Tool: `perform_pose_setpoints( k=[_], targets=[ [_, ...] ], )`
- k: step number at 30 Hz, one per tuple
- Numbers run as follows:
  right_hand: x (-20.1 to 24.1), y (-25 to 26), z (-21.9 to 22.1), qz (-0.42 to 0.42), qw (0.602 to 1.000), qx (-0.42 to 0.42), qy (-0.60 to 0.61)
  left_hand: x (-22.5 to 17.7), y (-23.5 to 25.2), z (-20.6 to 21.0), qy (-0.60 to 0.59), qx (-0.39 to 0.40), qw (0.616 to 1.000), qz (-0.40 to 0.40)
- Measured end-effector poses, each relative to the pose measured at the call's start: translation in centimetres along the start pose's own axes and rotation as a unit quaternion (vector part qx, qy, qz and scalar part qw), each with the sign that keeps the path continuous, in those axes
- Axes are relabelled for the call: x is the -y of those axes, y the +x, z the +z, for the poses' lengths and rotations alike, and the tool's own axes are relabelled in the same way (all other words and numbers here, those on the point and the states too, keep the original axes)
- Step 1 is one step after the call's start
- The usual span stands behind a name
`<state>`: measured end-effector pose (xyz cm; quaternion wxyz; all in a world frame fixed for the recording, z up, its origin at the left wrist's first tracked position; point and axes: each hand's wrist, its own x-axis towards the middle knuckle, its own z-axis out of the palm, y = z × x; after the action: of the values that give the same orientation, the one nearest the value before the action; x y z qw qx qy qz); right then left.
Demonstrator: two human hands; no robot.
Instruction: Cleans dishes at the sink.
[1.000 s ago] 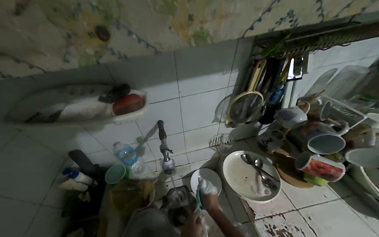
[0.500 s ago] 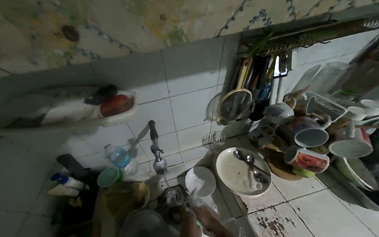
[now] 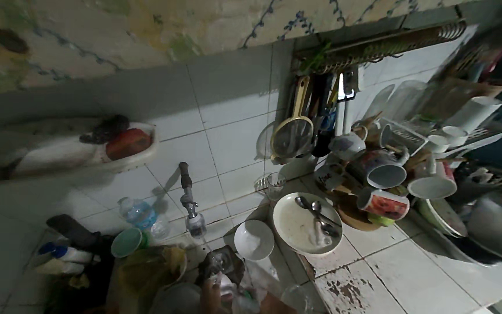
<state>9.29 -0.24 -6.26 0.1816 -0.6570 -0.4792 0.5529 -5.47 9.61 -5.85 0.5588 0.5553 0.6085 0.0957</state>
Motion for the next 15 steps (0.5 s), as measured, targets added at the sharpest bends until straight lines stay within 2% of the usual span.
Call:
perform_pose_setpoints(
  k=[3,6,8,10,12,15],
  targets=[
    [-2.5,-0.6,-1.4,0.043,0.997,-0.009,-0.066,1.3,-0.3,-0.2,-0.081,-0.027,0.996,0.021],
    [-3.9,-1.3,-5.8,0.092,0.977,-0.181,-0.062,2.7,-0.6,-1.0,-0.032,-0.072,0.994,0.076],
    [-6.0,-1.0,-9.8,0.15,0.929,-0.323,-0.097,3.2,-0.9,-1.5,0.055,-0.08,0.988,0.121],
    [-8.2,-0.9,-13.7,0.199,0.879,-0.416,-0.123,3.0,-1.5,-1.8,0.162,-0.033,0.981,0.098],
    [-9.3,-0.8,-16.8,0.266,0.859,-0.414,-0.14,3.1,-1.7,-1.1,0.199,0.007,0.975,0.097],
    [-9.7,-0.4,-19.1,0.343,0.875,-0.302,-0.158,3.5,-1.4,0.6,0.237,0.069,0.961,0.123]
  ],
)
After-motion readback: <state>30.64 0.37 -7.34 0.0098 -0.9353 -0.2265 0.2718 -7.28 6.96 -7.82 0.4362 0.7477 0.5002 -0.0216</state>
